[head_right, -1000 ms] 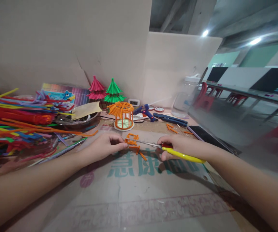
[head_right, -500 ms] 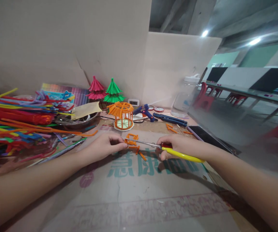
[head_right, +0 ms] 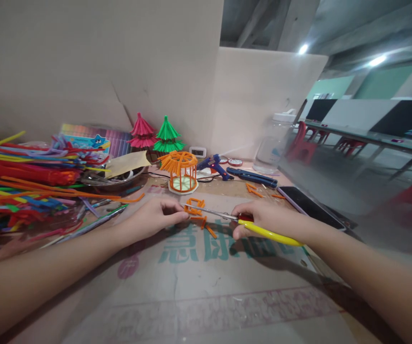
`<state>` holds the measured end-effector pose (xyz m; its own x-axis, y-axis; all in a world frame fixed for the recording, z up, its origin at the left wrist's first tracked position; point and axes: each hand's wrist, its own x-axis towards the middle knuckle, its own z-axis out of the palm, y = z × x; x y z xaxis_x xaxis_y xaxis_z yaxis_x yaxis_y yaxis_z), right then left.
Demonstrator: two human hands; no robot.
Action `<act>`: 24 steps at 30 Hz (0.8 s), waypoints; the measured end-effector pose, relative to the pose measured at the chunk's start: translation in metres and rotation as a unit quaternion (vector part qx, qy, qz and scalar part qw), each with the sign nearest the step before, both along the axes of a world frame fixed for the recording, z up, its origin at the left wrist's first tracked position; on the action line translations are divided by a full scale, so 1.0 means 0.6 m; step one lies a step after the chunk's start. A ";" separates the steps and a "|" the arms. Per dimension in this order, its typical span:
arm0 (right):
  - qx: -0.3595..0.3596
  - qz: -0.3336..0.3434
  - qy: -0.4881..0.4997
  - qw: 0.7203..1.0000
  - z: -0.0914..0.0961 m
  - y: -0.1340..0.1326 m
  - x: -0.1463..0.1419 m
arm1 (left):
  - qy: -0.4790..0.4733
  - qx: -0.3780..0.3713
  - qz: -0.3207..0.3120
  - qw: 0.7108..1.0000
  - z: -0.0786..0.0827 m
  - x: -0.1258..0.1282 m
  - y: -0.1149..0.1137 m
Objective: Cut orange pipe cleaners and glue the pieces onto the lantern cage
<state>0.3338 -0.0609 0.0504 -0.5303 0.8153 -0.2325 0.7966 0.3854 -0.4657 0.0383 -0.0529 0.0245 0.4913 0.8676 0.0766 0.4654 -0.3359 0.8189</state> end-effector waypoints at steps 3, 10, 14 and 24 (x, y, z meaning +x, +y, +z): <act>0.013 -0.006 0.004 1.000 -0.006 -0.002 -0.003 | 0.004 0.002 0.003 1.000 0.000 0.000 0.000; 0.009 -0.026 -0.013 1.000 -0.006 -0.012 -0.016 | 0.012 -0.003 0.006 1.000 0.000 -0.001 0.000; 0.018 -0.033 -0.034 0.999 -0.005 -0.006 -0.012 | 0.026 0.025 0.007 0.999 -0.003 -0.001 -0.001; 0.144 -0.103 -0.157 0.972 -0.026 0.031 0.030 | 0.031 0.102 0.060 0.993 -0.013 -0.003 -0.003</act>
<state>0.3516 -0.0424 0.0347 -0.2893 0.9516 -0.1034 0.9558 0.2814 -0.0849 0.0367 -0.0545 0.0165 0.3952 0.8896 0.2288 0.5590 -0.4306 0.7086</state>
